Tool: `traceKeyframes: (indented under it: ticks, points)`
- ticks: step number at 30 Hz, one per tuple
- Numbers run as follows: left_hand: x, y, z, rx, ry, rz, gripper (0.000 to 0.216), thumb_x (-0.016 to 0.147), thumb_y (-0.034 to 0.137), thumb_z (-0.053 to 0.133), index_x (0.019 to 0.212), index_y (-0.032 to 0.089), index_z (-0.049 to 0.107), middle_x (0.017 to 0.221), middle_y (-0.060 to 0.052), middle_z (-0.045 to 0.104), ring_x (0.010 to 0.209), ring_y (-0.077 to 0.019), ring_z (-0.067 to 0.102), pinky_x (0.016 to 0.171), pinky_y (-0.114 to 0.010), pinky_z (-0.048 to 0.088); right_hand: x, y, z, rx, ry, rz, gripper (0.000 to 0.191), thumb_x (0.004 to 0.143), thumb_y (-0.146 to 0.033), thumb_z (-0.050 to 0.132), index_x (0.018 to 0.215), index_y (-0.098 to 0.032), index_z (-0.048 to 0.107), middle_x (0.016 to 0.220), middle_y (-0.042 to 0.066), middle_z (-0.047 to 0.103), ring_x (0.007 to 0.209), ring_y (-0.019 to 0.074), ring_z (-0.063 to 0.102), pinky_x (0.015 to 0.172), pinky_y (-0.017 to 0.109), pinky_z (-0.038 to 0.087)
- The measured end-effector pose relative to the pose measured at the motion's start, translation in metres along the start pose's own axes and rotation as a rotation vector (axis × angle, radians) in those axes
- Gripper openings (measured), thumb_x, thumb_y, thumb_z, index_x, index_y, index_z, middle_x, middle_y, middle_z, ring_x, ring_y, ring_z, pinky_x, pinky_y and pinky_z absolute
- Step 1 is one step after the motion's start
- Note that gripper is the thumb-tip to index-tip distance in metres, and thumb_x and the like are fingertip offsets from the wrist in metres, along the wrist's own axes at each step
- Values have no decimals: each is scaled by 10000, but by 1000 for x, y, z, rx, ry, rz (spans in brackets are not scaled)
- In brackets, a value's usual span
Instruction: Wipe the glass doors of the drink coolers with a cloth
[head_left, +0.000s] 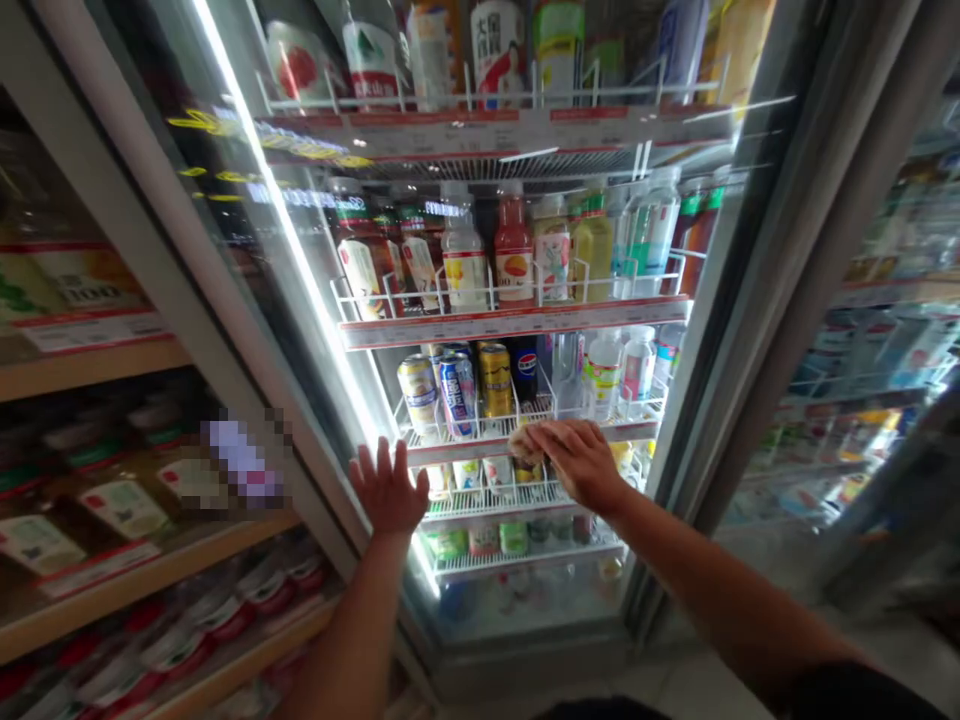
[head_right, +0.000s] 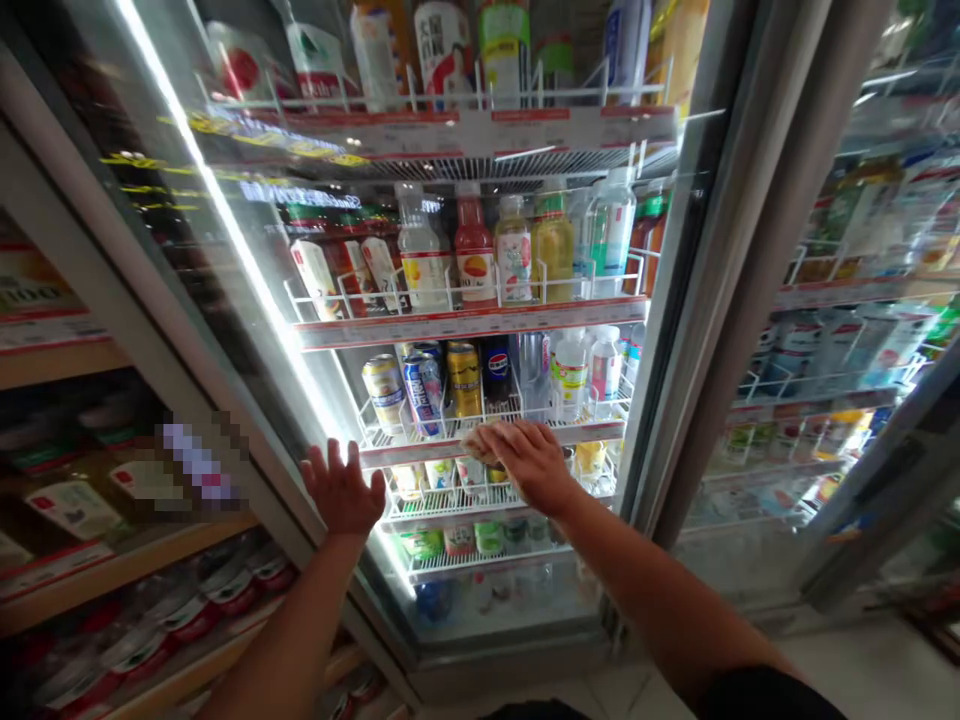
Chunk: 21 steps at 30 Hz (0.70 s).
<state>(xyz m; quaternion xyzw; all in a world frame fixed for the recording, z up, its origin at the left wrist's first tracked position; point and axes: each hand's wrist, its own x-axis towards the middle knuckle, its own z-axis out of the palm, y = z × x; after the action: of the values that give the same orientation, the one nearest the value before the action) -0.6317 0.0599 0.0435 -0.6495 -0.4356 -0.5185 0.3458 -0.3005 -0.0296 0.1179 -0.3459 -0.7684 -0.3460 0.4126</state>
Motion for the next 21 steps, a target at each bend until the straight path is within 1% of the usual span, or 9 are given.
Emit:
traceKeyframes:
  ticks: [2, 6, 7, 10, 13, 14, 18, 19, 21]
  points:
    - [0, 0, 0, -18, 3, -1, 630, 909, 422, 505, 1482, 183, 402, 1536, -187, 400, 1519, -370, 150, 1191, -657, 119, -14, 3, -3, 12, 3, 5, 520, 968, -163, 485, 1484, -206, 433, 1207, 84, 676, 1093, 222, 554, 922, 368, 419]
    - [2, 0, -1, 5, -2, 17, 659, 911, 396, 508, 1515, 187, 347, 1554, -186, 373, 1526, -362, 125, 1197, -657, 121, -39, 16, -15, 28, -79, -78, 475, 976, -163, 467, 1447, -223, 479, 1163, 59, 700, 1076, 202, 576, 911, 348, 425]
    - [2, 1, -1, 14, -5, 18, 660, 914, 394, 502, 1519, 186, 339, 1556, -187, 369, 1527, -361, 123, 1198, -656, 123, -40, 23, -20, -3, -70, -59, 475, 970, -152, 479, 1438, -233, 491, 1171, 56, 699, 1085, 202, 576, 922, 350, 419]
    - [3, 2, -2, 23, 5, 24, 658, 917, 393, 490, 1521, 180, 335, 1553, -191, 368, 1527, -361, 119, 1200, -652, 128, -36, 47, -36, -142, 40, 94, 511, 938, -133, 547, 1425, -286, 511, 1190, 51, 689, 1100, 209, 578, 966, 363, 401]
    - [3, 2, -1, 26, 7, 19, 658, 908, 391, 497, 1513, 178, 346, 1549, -195, 367, 1529, -366, 104, 1195, -662, 130, -44, 56, -42, -204, 106, 196, 528, 911, -134, 602, 1409, -296, 533, 1178, 57, 687, 1088, 213, 588, 973, 364, 406]
    - [3, 1, -1, 26, 2, 16, 659, 907, 389, 498, 1512, 179, 345, 1551, -195, 363, 1530, -367, 96, 1193, -667, 127, -51, 55, -42, -193, 94, 195, 520, 910, -133, 605, 1403, -284, 539, 1168, 62, 690, 1085, 213, 591, 970, 363, 410]
    - [2, 0, 0, 20, -10, 20, 673, 907, 390, 505, 1521, 181, 326, 1567, -191, 341, 1531, -365, 84, 1197, -664, 112, -79, 50, -43, -95, -53, 90, 445, 930, -133, 571, 1354, -270, 574, 1155, 42, 713, 1078, 194, 609, 974, 356, 412]
    - [1, 0, 0, 15, -9, 20, 673, 909, 391, 503, 1523, 182, 323, 1570, -189, 338, 1532, -362, 86, 1200, -660, 105, -80, 53, -46, -103, -55, 86, 431, 930, -133, 574, 1337, -274, 586, 1156, 36, 716, 1077, 192, 613, 978, 359, 410]
    - [1, 0, 0, 3, -9, 9, 664, 916, 393, 493, 1522, 180, 326, 1571, -188, 337, 1532, -358, 88, 1204, -654, 92, -74, 66, -55, -181, 21, 137, 416, 915, -140, 615, 1305, -284, 611, 1141, 34, 721, 1063, 199, 617, 978, 372, 408]
